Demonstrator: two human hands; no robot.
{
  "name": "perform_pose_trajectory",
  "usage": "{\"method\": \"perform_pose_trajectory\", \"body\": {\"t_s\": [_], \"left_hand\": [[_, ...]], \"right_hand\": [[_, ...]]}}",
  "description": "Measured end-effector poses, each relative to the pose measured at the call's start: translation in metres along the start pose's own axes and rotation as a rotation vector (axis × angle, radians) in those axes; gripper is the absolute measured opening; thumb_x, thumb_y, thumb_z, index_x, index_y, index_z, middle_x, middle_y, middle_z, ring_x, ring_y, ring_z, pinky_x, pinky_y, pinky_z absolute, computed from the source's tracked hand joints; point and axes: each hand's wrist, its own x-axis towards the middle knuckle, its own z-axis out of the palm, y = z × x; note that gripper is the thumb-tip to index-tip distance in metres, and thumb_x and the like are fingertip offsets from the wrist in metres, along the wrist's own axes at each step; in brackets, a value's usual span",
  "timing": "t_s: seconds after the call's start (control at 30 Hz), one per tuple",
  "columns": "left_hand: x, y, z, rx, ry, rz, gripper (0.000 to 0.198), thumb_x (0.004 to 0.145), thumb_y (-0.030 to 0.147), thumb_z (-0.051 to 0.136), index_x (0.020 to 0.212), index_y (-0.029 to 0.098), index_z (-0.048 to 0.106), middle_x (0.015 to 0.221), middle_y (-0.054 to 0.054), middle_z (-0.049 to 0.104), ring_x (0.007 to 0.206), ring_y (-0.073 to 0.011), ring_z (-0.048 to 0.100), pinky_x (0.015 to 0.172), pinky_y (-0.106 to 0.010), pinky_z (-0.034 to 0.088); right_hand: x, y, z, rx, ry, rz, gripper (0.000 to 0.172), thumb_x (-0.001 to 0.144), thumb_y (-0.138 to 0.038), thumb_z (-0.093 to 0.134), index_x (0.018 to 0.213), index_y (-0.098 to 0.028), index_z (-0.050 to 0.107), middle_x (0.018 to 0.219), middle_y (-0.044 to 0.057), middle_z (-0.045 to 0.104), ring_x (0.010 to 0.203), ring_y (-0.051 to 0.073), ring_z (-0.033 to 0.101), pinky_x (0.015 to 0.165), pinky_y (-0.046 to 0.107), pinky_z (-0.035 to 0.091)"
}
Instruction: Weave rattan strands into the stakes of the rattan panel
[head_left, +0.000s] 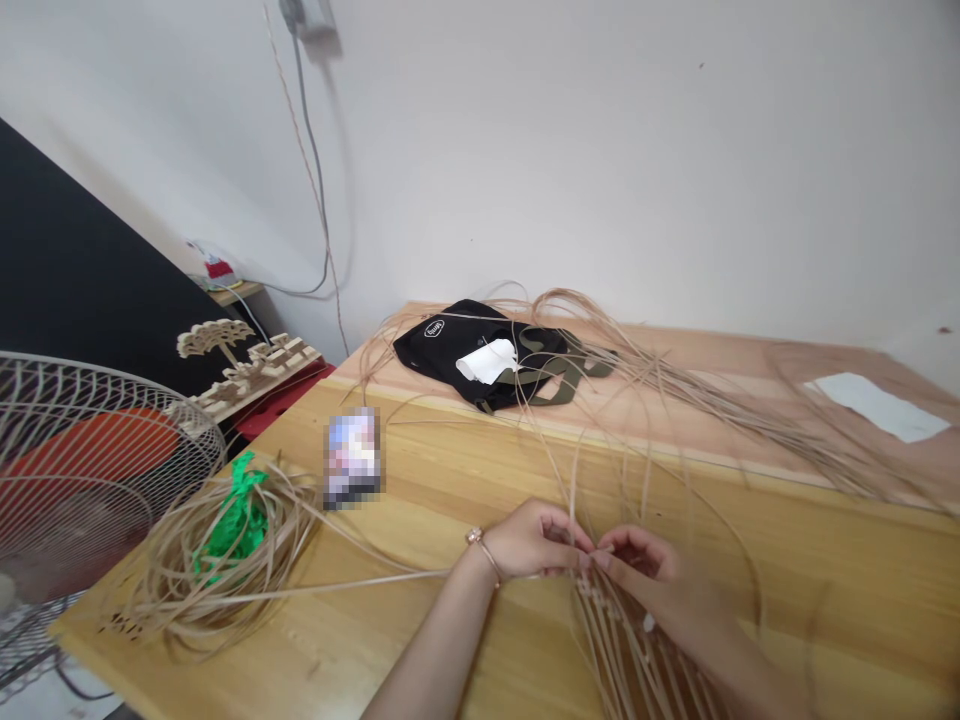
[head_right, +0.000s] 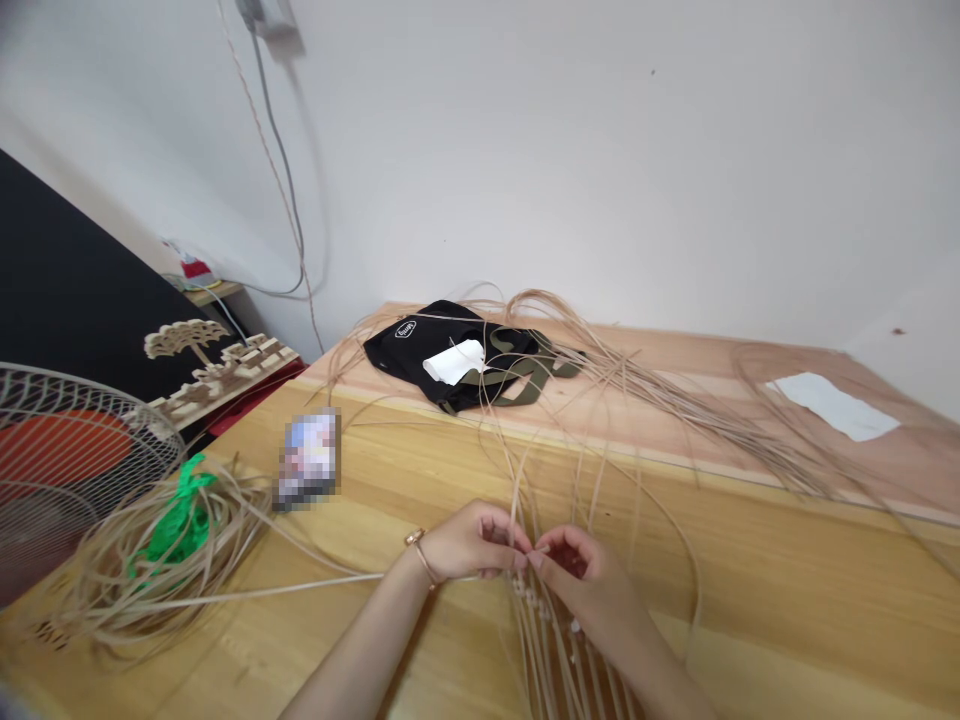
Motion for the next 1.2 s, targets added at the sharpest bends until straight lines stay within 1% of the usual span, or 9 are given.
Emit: {"method": "perform_pose_trajectory", "body": {"t_s": [0.3,0.43,0.57,0.63,0.73,0.8,0.9,1.07,1.2], "left_hand": [[0.0,0.0,0.0,-0.005,-0.004,0.014,0.044,0.051,0.041,0.069,0.08,0.008,0.062,0.054,0.002,0.052,0.041,-0.0027,0.038,0.041,-0.018,0.027],[0.0,-0.002,-0.001,-0.011,-0.006,0.015,0.044,0.052,0.041,0.069,0.08,0.008,0.062,0.055,0.002,0.052,0.042,-0.0029,0.039,0.042,-0.018,0.028],[0.0,0.0,0.0,-0.004,-0.01,0.011,0.043,0.052,0.041,0.069,0.08,0.009,0.062,0.053,0.003,0.051,0.04,-0.0023,0.038,0.04,-0.017,0.027],[-0.001,0.001,0.0,0.007,-0.006,0.015,0.043,0.052,0.04,0.069,0.08,0.008,0.062,0.053,0.003,0.051,0.04,-0.0021,0.037,0.04,-0.017,0.027],[-0.001,0.002,0.0,0.012,-0.001,0.022,0.041,0.052,0.039,0.069,0.079,0.008,0.062,0.053,0.003,0.05,0.04,-0.0023,0.038,0.04,-0.017,0.027],[-0.001,0.001,0.0,0.012,-0.003,0.027,0.041,0.053,0.039,0.069,0.079,0.008,0.062,0.052,0.003,0.05,0.04,-0.0025,0.038,0.04,-0.017,0.027],[0.0,0.0,-0.001,0.012,-0.011,0.033,0.041,0.053,0.039,0.069,0.08,0.008,0.062,0.053,0.003,0.05,0.04,-0.0025,0.038,0.04,-0.017,0.027],[0.0,-0.001,-0.001,0.003,-0.003,0.042,0.041,0.053,0.039,0.068,0.079,0.008,0.062,0.053,0.003,0.05,0.039,-0.0023,0.037,0.039,-0.017,0.026],[0.0,-0.003,-0.001,0.002,0.007,0.033,0.04,0.054,0.039,0.068,0.079,0.008,0.062,0.053,0.002,0.051,0.039,-0.0023,0.038,0.039,-0.017,0.026]], "right_hand": [[0.001,0.003,-0.002,-0.024,-0.012,0.006,0.024,0.069,-0.042,0.056,0.072,-0.019,0.056,0.062,0.0,0.057,0.057,0.011,0.052,0.052,0.021,0.04],[0.0,0.002,-0.002,-0.031,0.002,0.018,0.026,0.07,-0.044,0.053,0.074,-0.019,0.058,0.066,0.001,0.06,0.061,0.013,0.055,0.056,0.023,0.043],[-0.003,-0.003,-0.005,-0.039,0.026,0.037,0.029,0.073,-0.045,0.049,0.073,-0.019,0.061,0.069,0.003,0.063,0.063,0.015,0.057,0.058,0.025,0.044],[-0.005,-0.006,-0.006,-0.08,0.025,0.037,0.027,0.073,-0.042,0.048,0.072,-0.02,0.062,0.071,0.003,0.064,0.067,0.016,0.058,0.06,0.026,0.044],[-0.006,-0.009,-0.008,-0.166,0.002,0.015,0.02,0.072,-0.033,0.049,0.07,-0.021,0.065,0.073,0.002,0.065,0.072,0.017,0.058,0.065,0.026,0.043],[-0.006,-0.008,-0.007,-0.221,-0.011,0.009,0.017,0.069,-0.03,0.051,0.071,-0.021,0.065,0.07,0.002,0.064,0.067,0.017,0.057,0.06,0.026,0.042],[-0.004,-0.002,-0.006,-0.284,-0.032,-0.025,0.015,0.067,-0.031,0.055,0.071,-0.02,0.064,0.064,0.003,0.062,0.058,0.015,0.053,0.052,0.024,0.039],[-0.005,0.0,-0.004,-0.342,-0.052,-0.097,0.011,0.068,-0.026,0.054,0.067,-0.02,0.062,0.062,0.001,0.058,0.057,0.013,0.049,0.052,0.023,0.037],[-0.008,-0.003,-0.004,-0.383,-0.072,-0.11,0.008,0.067,-0.019,0.05,0.06,-0.019,0.054,0.056,-0.002,0.051,0.053,0.011,0.045,0.049,0.021,0.033]]}}
